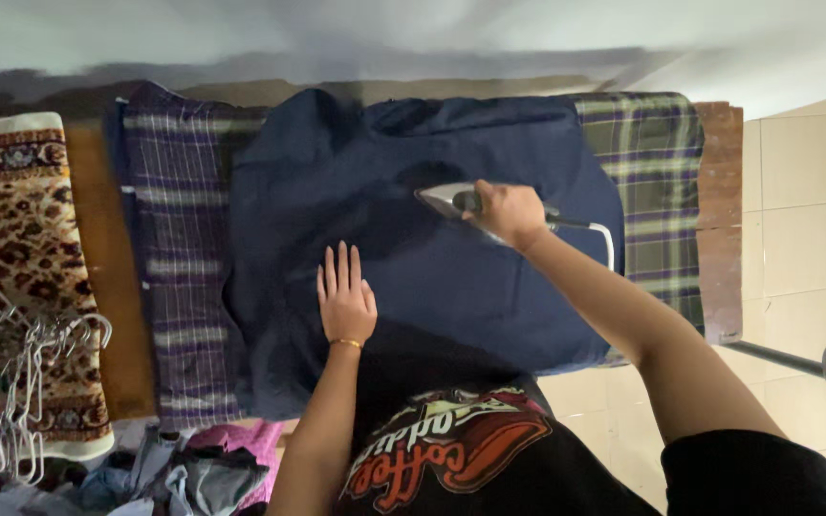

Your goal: The person irons a dark blue shirt on a wooden table covered with a plaid cloth. They smooth the fabric with their hands, use a steam iron to press the shirt, and adjust the garment's position to ensure all areas are flattened.

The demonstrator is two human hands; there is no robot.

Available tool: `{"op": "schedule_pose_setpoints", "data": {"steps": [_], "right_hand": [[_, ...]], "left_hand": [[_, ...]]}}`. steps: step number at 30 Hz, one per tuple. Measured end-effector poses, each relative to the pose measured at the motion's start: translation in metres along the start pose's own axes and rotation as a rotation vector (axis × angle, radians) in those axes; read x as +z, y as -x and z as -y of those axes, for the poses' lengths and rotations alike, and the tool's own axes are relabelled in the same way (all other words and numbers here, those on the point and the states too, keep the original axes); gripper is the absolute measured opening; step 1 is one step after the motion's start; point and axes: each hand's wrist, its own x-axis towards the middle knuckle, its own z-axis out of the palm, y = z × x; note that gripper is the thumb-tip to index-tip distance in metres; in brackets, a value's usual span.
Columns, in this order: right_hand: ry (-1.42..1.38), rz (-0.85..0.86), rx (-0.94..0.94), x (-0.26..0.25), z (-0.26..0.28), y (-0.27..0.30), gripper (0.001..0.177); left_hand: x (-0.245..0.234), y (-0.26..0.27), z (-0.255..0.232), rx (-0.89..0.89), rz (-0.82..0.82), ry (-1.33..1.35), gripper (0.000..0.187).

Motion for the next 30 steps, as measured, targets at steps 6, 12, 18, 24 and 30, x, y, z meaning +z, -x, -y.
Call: {"op": "schedule_pose_setpoints", "data": {"steps": [6, 12, 18, 24, 30], "right_hand": [[0.055, 0.040, 0.131, -0.015, -0.020, -0.053, 0.039], [0.071, 0.153, 0.219, -0.021, -0.023, -0.068, 0.044], [0.076, 0.361, 0.103, -0.014, 0.002, -0.009, 0.044], [0.038, 0.120, -0.064, 0.002, -0.009, 0.043, 0.033], [0.068, 0.132, 0.152, -0.013, -0.041, -0.014, 0.047]], "left_hand": [[0.003, -0.002, 0.001, -0.022, 0.034, -0.016, 0.061], [0.001, -0.001, 0.000, -0.015, 0.027, -0.033, 0.061], [0.000, 0.001, -0.003, -0.014, 0.014, -0.031, 0.063], [0.006, 0.003, 0.000, -0.036, 0.050, -0.056, 0.061], [0.008, 0.000, 0.000, -0.047, 0.070, -0.068, 0.062]]}}
